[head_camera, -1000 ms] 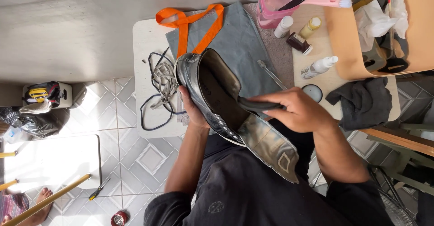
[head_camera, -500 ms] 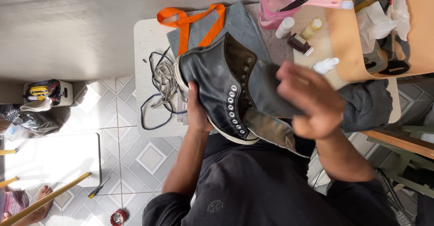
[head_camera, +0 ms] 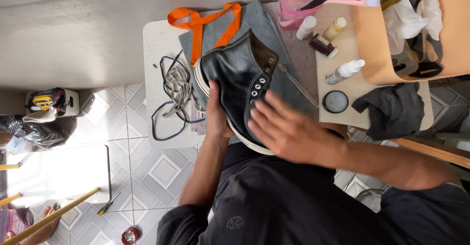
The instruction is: Polishing and cleaning the rubber parts of a black high-top sneaker using an applicator and a cloth.
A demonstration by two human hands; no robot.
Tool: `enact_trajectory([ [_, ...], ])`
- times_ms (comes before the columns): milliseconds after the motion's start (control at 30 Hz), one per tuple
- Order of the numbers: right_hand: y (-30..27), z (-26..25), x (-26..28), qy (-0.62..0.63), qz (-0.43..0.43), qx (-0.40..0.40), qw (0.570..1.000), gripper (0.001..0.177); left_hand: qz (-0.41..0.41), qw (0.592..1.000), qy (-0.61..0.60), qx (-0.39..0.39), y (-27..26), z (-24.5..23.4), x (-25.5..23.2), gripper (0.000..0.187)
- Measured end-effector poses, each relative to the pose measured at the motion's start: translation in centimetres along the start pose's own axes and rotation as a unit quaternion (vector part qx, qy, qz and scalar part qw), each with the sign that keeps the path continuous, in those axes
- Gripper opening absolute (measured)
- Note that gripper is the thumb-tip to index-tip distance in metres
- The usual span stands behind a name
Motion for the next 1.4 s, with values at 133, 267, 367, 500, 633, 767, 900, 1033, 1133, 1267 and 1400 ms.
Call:
enact_trajectory([
  [133,-2.4,0.3,0.7,0.144,-0.055,0.116,0.981,0.04,0.115,0.969,0.145,-0.163,-1.2,0.4,-2.2,0.082],
  [267,-1.0,-2.3,-2.6,0.116,0.012,-0.073,0.99,0.033,0.121,0.971,0.103,-0.179,-0.6,-0.5,-1.9,0.077],
  [367,-1.6,-0.1,-1.0,0.063,0.014,-0.045,0.997,0.03,0.151,0.973,0.074,-0.157,-0.5,0.4,-2.5,0.075],
  [500,-5.1,-1.0,0.4,0.403,-0.006,0.023,0.915,0.04,0.12,0.983,-0.004,-0.138,0.1,-0.4,-2.8,0.081],
  [633,-10.8,-4.2,-3.1,0.443,0.093,-0.134,0.882,0.071,0.096,0.993,-0.056,-0.039,-0.4,0.2,-3.7,0.093],
  [767,-18.8,-2.2,-4.5,0.366,0.315,-0.516,0.707,0.027,0.112,0.99,-0.082,-0.031,-0.5,0.3,-4.4,0.088],
  [900,-14.8,-1.1,-2.0,0.313,0.277,-0.578,0.7,0.013,0.043,0.992,-0.096,-0.063,0.3,-0.6,-2.6,0.094],
  [1033,-10.0,-0.1,-4.8,0.335,0.266,-0.514,0.743,0.014,0.012,0.987,-0.104,-0.119,0.3,0.3,-1.6,0.09],
  [1133,-6.9,-1.5,-7.1,0.302,0.283,-0.477,0.775,0.02,-0.006,0.996,-0.035,-0.087,1.5,-1.4,-0.9,0.102],
  [1267,-5.3,-1.8,-8.0,0.328,0.268,-0.433,0.796,0.021,-0.052,0.996,-0.041,-0.062,0.8,-0.4,0.7,0.101],
  [1400,-3.1,-3.2,-6.7,0.2,0.164,-0.364,0.895,0.028,-0.073,0.994,-0.068,-0.034,-0.8,2.8,1.3,0.086],
])
Point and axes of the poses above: each hand's wrist, its own y-axis towards the middle knuckle, its own z-axis out of the palm, x = y × z, the point moved 7 cm from there along y, towards the middle knuckle, and after that the axes turned 7 degrees about -z, right-handed, at the moved point
